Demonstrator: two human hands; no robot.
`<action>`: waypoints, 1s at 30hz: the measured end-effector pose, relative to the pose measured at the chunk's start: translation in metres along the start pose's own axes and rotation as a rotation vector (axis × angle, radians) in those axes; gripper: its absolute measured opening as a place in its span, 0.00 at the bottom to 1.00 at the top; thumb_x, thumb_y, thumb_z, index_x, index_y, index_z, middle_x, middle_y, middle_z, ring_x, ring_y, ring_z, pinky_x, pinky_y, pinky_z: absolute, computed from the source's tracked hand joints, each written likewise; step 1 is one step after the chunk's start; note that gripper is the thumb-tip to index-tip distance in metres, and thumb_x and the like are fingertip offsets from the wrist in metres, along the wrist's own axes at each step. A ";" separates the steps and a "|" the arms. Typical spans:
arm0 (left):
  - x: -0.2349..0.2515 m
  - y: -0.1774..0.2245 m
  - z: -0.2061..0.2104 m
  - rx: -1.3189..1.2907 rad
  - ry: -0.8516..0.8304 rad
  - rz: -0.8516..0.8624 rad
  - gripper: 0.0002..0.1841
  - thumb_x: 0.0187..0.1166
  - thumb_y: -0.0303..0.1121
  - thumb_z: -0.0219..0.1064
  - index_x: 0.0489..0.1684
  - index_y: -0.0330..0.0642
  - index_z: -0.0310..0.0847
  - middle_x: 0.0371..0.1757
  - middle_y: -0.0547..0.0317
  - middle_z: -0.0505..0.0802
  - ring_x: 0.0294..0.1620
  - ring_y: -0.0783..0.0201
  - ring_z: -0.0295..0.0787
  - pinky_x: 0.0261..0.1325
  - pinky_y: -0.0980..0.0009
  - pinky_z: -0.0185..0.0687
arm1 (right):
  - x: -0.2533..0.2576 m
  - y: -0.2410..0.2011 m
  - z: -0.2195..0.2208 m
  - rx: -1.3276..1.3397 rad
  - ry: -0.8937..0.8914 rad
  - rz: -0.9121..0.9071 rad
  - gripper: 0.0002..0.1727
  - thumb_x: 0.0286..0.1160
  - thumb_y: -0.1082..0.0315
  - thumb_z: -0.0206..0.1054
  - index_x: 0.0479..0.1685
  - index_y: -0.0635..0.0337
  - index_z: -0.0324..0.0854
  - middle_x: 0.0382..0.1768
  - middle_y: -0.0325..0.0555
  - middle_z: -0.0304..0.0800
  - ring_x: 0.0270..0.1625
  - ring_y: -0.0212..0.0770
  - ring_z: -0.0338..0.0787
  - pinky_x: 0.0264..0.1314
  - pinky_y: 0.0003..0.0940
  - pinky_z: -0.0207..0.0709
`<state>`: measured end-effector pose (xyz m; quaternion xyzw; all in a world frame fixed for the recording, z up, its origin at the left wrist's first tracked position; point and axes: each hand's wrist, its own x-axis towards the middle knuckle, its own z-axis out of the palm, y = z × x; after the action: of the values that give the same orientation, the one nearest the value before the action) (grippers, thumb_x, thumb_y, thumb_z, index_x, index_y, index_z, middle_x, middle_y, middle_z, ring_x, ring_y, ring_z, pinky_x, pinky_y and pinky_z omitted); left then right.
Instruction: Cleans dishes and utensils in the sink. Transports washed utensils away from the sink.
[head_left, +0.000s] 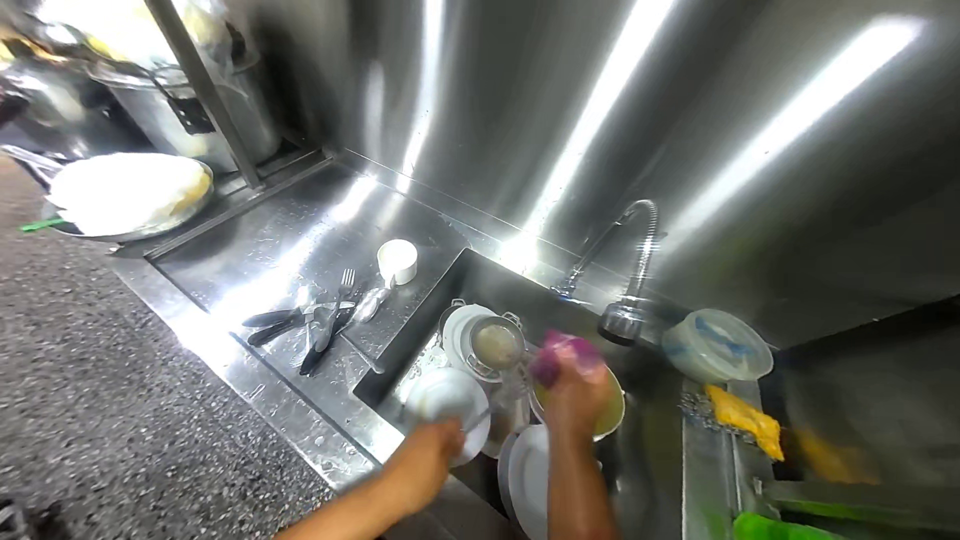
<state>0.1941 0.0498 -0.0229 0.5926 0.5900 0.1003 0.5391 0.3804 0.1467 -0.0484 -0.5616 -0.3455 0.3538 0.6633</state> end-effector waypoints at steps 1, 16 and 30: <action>-0.011 -0.010 -0.009 0.019 0.075 -0.047 0.21 0.95 0.37 0.45 0.63 0.27 0.78 0.47 0.32 0.89 0.51 0.38 0.88 0.62 0.41 0.78 | 0.011 -0.002 -0.005 -0.018 0.035 -0.001 0.17 0.81 0.78 0.60 0.66 0.74 0.70 0.36 0.46 0.85 0.30 0.30 0.88 0.35 0.31 0.87; 0.000 -0.075 -0.106 0.415 1.020 0.082 0.16 0.82 0.24 0.62 0.64 0.29 0.84 0.69 0.28 0.83 0.73 0.29 0.77 0.74 0.33 0.70 | -0.010 0.060 -0.041 -0.343 -0.231 0.281 0.19 0.81 0.71 0.66 0.65 0.74 0.75 0.49 0.55 0.89 0.47 0.36 0.91 0.52 0.35 0.86; 0.217 -0.079 -0.008 0.426 -0.181 -0.412 0.26 0.83 0.28 0.64 0.80 0.30 0.69 0.79 0.30 0.77 0.80 0.33 0.73 0.78 0.36 0.68 | 0.009 0.166 -0.029 -1.112 -1.062 0.720 0.29 0.77 0.59 0.72 0.73 0.68 0.78 0.70 0.66 0.83 0.75 0.59 0.80 0.81 0.57 0.68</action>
<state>0.2030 0.2074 -0.1917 0.5669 0.6549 -0.1902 0.4621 0.3967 0.1598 -0.2159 -0.6411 -0.5349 0.5388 -0.1123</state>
